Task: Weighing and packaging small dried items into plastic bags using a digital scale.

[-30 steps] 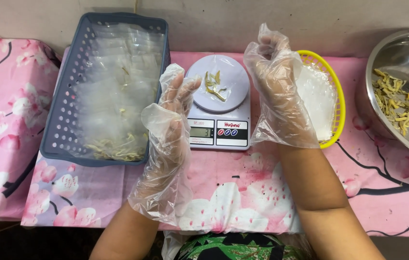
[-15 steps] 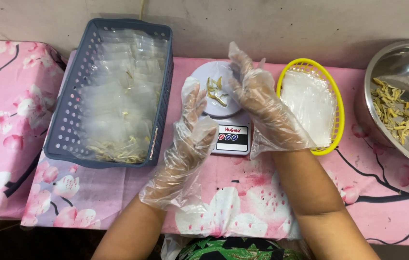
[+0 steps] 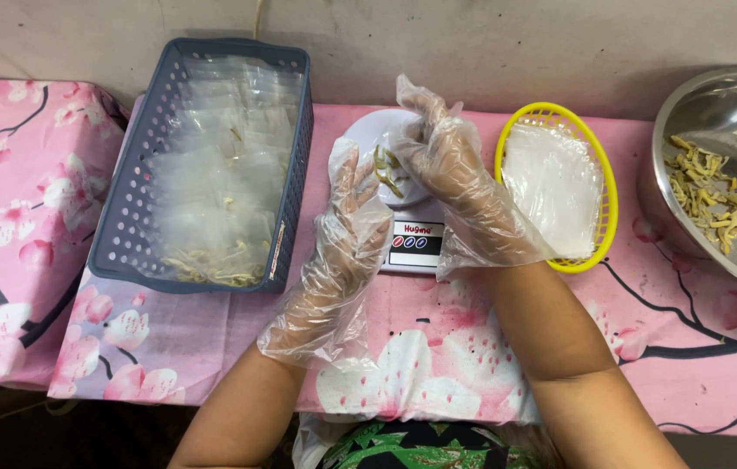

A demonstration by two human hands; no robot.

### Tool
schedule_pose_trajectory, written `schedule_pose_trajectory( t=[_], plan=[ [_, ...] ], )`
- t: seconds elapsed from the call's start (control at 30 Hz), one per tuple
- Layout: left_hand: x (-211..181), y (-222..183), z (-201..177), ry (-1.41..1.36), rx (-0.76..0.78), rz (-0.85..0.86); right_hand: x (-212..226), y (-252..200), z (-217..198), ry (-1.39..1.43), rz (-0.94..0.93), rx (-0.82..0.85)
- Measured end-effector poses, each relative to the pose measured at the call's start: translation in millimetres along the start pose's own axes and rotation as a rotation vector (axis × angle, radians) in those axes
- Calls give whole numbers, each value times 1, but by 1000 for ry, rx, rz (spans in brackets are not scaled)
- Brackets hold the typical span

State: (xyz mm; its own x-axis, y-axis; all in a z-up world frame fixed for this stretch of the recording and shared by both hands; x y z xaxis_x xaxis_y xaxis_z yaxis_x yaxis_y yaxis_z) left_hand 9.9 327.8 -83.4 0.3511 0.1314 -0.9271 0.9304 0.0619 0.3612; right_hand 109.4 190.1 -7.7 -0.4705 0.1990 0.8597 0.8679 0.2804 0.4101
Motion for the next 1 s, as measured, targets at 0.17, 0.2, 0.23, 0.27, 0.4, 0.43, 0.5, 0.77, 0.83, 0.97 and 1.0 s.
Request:
schedule_pose_trajectory(
  t=[0.17,0.2,0.23,0.27,0.4,0.43,0.5,0.77,0.83,0.97,1.0],
  plan=[
    [-26,-4,-1,-330,46,41,20,-1,-15,-339,-267,-186],
    [-24,-1,0,-330,44,45,8,5,-16,-340,-271,-186],
    [-5,0,3,-533,17,-171,-10,13,-12,-488,-193,-123],
    [12,-3,9,-731,-10,-390,-29,20,-8,-633,-114,-62],
    [14,-5,9,-810,-22,-402,-10,26,9,-576,-109,65],
    [0,-2,4,-596,11,-262,-10,28,6,-575,-115,19],
    [-10,-7,3,-383,39,-143,-5,25,2,-572,-106,-18],
    [-50,-4,-4,-248,-406,9,101,2,-60,-31,-187,138],
    [-29,9,31,-390,-319,-69,130,-8,-89,-199,-258,116],
    [-25,34,125,527,155,90,163,-32,-138,-467,-303,59],
    [-59,37,142,515,175,104,159,-36,-149,-484,-294,40]
  ],
)
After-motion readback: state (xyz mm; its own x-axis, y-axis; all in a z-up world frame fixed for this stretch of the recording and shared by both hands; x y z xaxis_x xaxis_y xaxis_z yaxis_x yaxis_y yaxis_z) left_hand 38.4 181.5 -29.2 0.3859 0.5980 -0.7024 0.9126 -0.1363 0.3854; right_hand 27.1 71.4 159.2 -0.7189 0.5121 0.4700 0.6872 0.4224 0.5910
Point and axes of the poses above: each hand's wrist, its own y-axis towards the middle knuckle, its own z-axis out of the palm, x = y × z, the point moved 8 cm from there along y, towards the middle knuckle
